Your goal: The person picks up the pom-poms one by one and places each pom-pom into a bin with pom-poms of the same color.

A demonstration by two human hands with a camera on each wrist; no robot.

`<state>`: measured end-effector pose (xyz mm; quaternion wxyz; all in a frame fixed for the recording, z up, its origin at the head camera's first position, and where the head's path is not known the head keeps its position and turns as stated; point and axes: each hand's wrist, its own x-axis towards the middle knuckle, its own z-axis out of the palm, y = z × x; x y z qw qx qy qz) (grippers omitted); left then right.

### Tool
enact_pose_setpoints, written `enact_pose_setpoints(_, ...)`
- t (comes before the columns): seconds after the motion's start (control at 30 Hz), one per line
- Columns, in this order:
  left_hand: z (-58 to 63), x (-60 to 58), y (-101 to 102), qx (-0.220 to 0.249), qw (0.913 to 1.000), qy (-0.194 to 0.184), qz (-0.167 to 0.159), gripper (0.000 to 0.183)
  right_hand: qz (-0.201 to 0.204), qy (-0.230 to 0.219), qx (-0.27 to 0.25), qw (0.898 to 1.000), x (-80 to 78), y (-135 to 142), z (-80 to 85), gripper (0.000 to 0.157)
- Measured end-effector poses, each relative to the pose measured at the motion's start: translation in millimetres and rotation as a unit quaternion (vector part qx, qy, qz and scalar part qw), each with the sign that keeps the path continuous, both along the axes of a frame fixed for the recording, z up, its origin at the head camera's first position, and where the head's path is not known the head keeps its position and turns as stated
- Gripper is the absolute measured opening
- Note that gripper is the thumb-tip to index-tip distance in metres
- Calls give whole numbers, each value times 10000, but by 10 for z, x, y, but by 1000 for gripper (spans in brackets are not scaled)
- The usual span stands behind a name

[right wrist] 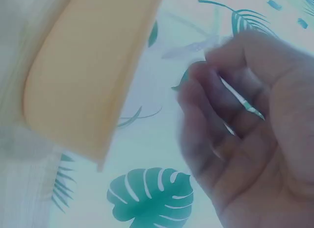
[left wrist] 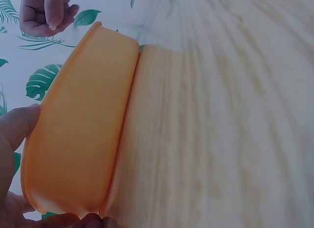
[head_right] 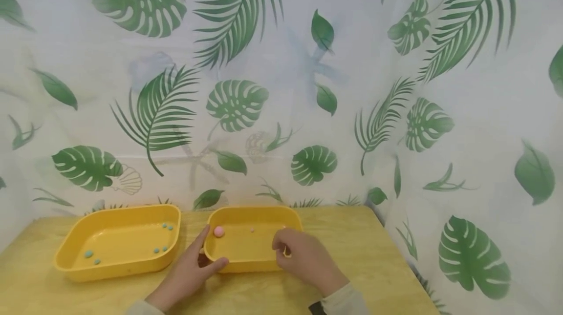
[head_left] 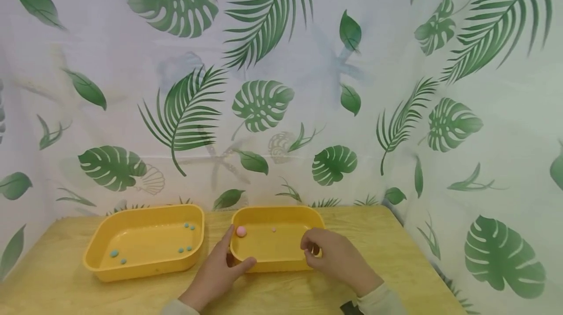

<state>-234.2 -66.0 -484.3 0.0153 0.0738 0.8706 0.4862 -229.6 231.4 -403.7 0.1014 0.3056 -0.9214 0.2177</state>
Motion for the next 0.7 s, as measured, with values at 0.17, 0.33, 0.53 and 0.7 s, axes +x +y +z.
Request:
enact_pose_setpoints(0.17, -20, -4, -16, -26, 9999, 118, -37, 109, -747, 801, -392, 9932, -55, 4, -77, 18)
enact_pose_setpoints(0.33, -39, -12, -20, -171, 9998, 116, -21, 107, -1013, 1257, -649, 9847, -116, 67, -118, 19)
enact_pose_setpoints(0.53, -38, -2, -37, -103, 9999, 100, 7, 106, -920, 1264, -660, 9855, -197, 125, -135, 19)
enact_pose_setpoints(0.7, -29, -1, -40, -116, 9999, 116, -30, 106, -921, 1242, -564, 9864, -255, 146, -139, 17)
